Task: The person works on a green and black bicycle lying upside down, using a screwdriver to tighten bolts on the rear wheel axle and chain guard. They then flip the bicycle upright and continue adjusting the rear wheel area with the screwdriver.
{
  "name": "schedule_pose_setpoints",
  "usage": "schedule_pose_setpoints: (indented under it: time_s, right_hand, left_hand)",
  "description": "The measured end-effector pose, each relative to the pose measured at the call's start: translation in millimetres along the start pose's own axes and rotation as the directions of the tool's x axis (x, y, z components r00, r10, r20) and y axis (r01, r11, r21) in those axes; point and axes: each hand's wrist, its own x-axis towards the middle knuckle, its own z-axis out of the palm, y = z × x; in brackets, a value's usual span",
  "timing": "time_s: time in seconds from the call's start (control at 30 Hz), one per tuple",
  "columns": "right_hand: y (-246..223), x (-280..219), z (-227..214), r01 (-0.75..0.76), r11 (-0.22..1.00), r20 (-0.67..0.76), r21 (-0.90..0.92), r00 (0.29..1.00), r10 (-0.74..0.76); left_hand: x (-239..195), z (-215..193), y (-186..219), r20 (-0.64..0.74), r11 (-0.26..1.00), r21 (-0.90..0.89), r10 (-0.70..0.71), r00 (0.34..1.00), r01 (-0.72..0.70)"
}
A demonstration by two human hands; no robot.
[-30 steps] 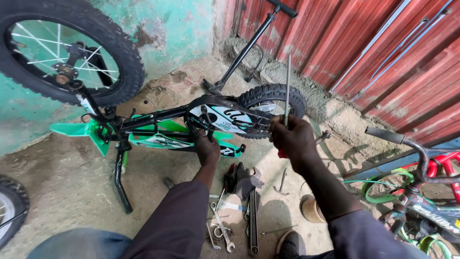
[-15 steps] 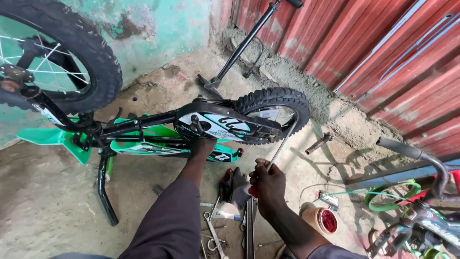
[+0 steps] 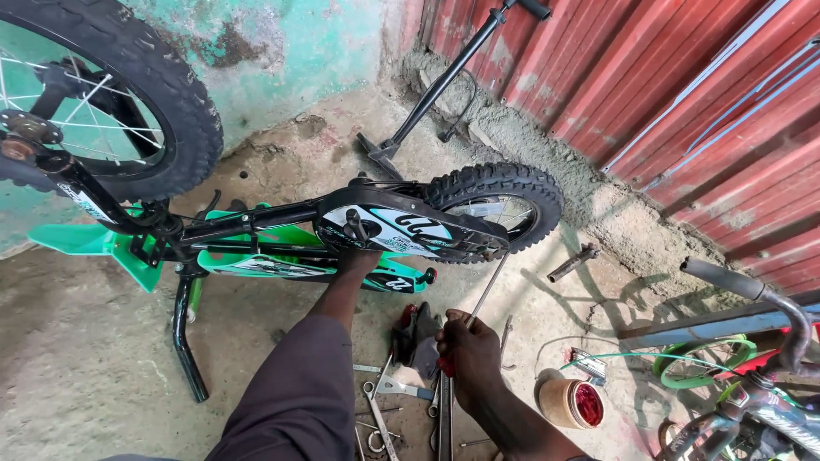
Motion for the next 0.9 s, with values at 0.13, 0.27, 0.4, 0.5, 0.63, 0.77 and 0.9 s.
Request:
schedule_pose_setpoints:
  time_s: [0.13,0.27,0.4,0.5,0.63,0.77,0.9]
  right_hand:
    - [-5,-4,3,-0.014,0.999,-0.022,-0.037,1.000,0.013]
    - [-5,-3,3,-0.010,1.000,-0.026,-0.029,1.000,0.009]
    - [-3,-1,2,-0.009,1.000,-0.029,-0.027,1.000,0.008]
    - [-1,3,0,-0.007,1.000,-0.032,-0.015,0.999,0.006]
    - [-2,1,1,-0.015,1.000,-0.030,-0.012,0.999,0.014]
    - [-4,-2,3,-0.022,0.999,-0.038,-0.027,0.999,0.021]
    - [-2,1,1,-0.018,1.000,-0.036,-0.019,0.999,0.018]
  left_hand:
    - [-4,-1,15,-0.003,0.997,-0.079,0.024,1.000,-0.024]
    - [-6,-2,27,-0.007,0.986,-0.163,0.043,0.999,-0.044]
    - [-12,-4,39,-0.016,0.977,-0.209,0.050,0.999,-0.053]
    - [-16,-4,49,-0.017,0.963,-0.260,0.061,0.998,-0.064]
    - [-21,-8,64,-0.025,0.939,-0.335,0.081,0.996,-0.085]
    - [-25,-8,79,-0.033,0.906,-0.411,0.099,0.995,-0.104]
    - [-30,-7,94,-0.043,0.880,-0.460,0.112,0.993,-0.119]
